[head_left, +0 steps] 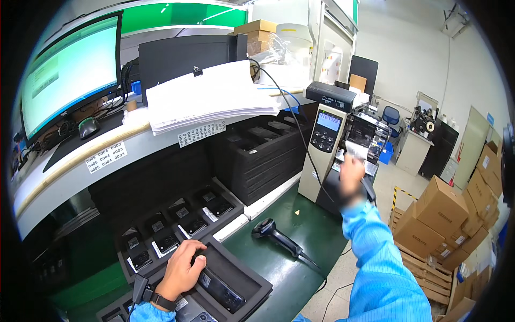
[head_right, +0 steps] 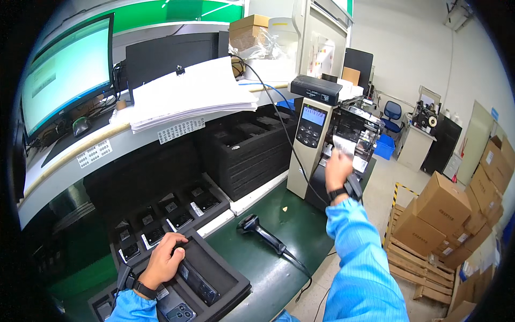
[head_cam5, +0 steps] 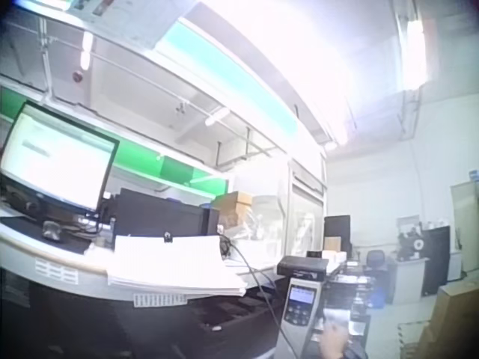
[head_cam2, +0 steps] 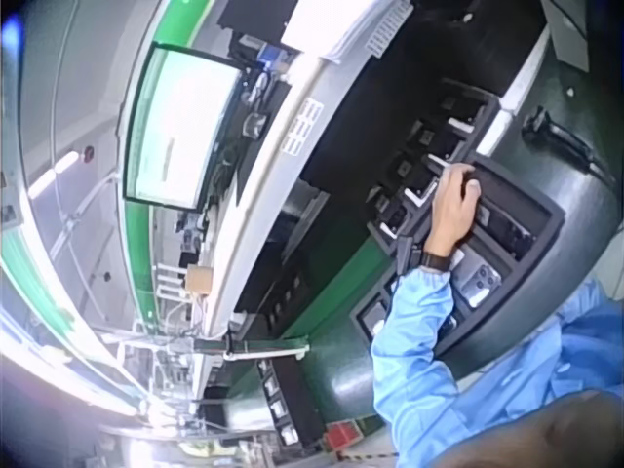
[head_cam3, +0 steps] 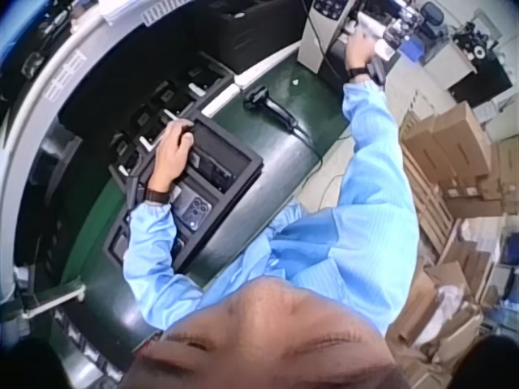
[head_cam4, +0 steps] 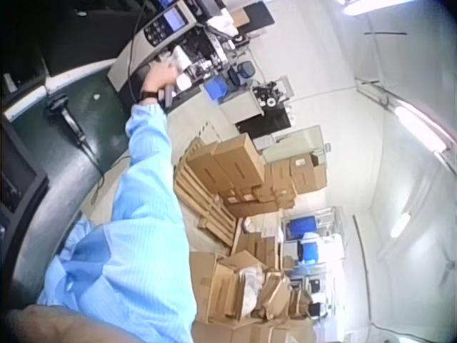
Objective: Scanning barcodes on electronic handheld devices and placing them into tray inserts.
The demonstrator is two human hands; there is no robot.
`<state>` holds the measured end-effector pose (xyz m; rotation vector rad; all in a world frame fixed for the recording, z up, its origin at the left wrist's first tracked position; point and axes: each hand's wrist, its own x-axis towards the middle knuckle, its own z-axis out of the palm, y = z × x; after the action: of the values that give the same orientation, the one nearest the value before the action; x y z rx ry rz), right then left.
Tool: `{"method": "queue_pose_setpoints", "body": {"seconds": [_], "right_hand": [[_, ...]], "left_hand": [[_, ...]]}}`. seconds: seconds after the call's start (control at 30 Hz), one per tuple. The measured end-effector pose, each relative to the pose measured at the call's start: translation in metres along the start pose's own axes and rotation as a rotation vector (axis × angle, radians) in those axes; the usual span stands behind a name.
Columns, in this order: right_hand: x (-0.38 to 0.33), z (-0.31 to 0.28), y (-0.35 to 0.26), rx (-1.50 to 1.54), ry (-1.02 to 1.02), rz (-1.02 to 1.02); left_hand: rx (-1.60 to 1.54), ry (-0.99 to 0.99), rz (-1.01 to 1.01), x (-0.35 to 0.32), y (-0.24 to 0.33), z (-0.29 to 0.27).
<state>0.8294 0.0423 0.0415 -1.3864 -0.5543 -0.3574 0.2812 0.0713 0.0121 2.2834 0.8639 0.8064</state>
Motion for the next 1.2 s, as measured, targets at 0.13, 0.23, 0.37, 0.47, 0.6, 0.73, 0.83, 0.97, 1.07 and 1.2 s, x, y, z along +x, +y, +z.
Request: {"method": "queue_pose_setpoints", "body": {"seconds": [0.13, 0.23, 0.37, 0.47, 0.6, 0.73, 0.83, 0.97, 1.07, 1.2], "right_hand": [[-0.11, -0.048, -0.009, 0.259, -0.191, 0.583], [-0.18, -0.06, -0.047, 0.255, -0.518, 0.763], [-0.213, -0.051, -0.116, 0.084, -1.381, 0.731], [-0.225, -0.039, -0.158, -0.19, -1.967, 0.657], [-0.242, -0.025, -0.186, -0.352, -2.282, 0.468], [-0.237, -0.027, -0.187, -0.484, -2.222, 0.468], [-0.23, -0.04, -0.172, -0.344, -1.928, 0.467], [-0.235, -0.056, -0.133, -0.034, -1.48, 0.383], [-0.24, -0.055, -0.096, -0.127, -1.226, 0.128], [-0.247, -0.046, -0.058, -0.501, -0.939, -0.302]], "left_hand": [[0.011, -0.032, 0.008, 0.003, 0.001, -0.002], [0.024, -0.02, 0.036, 0.002, -0.002, -0.002], [-0.001, -0.002, 0.012, 0.0, -0.01, 0.001], [-0.024, -0.014, -0.022, -0.002, -0.014, 0.002], [-0.002, 0.003, 0.026, -0.001, -0.017, 0.003], [0.08, 0.011, 0.054, -0.003, -0.018, 0.007], [0.154, -0.013, 0.071, -0.004, -0.019, 0.007], [0.258, -0.075, 0.069, -0.007, -0.02, 0.008], [0.287, -0.083, 0.067, -0.007, -0.019, 0.009], [0.255, -0.079, 0.107, -0.008, -0.017, 0.002]]}}
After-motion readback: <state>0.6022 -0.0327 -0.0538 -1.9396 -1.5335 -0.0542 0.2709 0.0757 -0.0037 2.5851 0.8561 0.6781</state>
